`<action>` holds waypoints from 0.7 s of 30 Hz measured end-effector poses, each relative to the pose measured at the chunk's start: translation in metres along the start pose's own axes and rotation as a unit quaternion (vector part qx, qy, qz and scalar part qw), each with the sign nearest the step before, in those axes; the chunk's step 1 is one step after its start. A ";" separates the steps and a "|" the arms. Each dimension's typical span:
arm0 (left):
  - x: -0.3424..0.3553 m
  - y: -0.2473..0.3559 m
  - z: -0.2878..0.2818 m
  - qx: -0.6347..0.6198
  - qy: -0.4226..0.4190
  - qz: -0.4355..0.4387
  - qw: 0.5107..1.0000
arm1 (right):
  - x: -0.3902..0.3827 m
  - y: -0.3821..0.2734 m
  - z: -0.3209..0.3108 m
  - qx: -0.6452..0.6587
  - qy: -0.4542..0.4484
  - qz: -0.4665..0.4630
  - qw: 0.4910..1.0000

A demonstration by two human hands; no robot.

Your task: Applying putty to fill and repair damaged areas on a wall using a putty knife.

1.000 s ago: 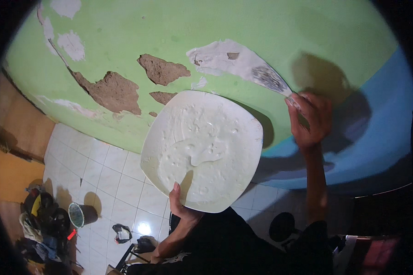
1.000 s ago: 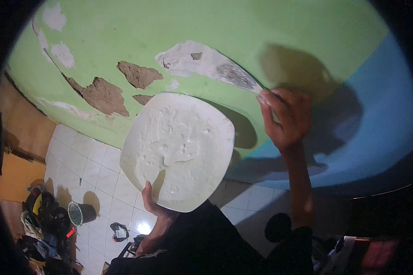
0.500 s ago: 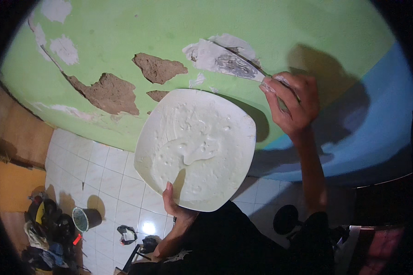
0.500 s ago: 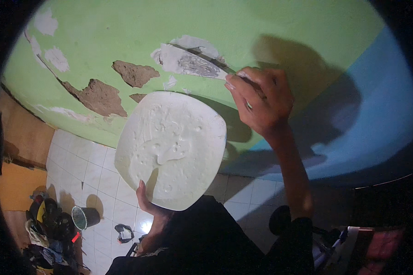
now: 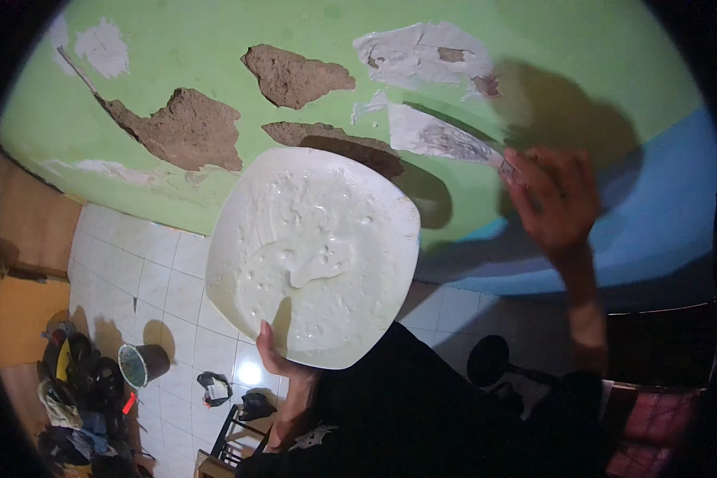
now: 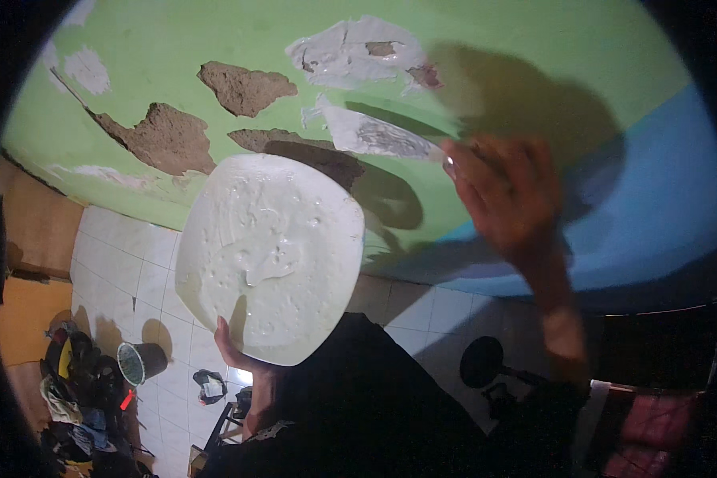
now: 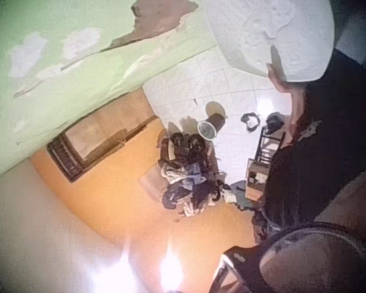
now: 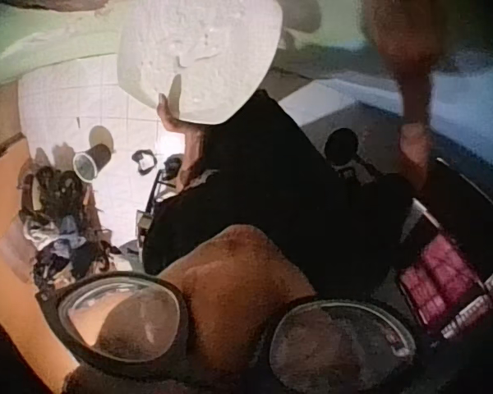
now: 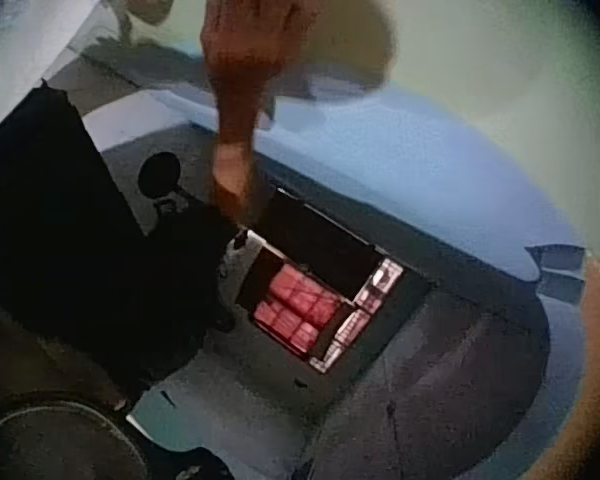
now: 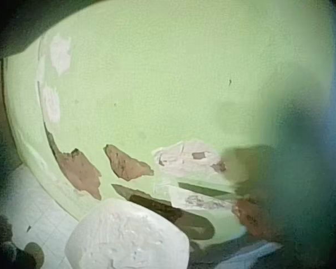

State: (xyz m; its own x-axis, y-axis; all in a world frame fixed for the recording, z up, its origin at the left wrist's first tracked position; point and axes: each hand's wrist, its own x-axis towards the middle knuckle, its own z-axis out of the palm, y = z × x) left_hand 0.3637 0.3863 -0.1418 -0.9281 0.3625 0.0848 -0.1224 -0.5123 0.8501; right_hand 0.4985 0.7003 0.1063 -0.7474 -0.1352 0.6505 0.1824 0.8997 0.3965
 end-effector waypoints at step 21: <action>0.045 0.075 -0.096 0.322 0.194 0.159 0.913 | -0.057 -0.206 0.199 0.154 0.315 0.535 0.769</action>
State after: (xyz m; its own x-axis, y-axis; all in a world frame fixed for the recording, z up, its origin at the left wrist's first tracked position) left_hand 0.2791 0.2893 -0.1240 -0.9506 -0.0916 0.2966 0.2915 0.0651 0.9544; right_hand 0.3768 0.6047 -0.1414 0.2004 0.6636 0.7208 0.2445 0.6785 -0.6927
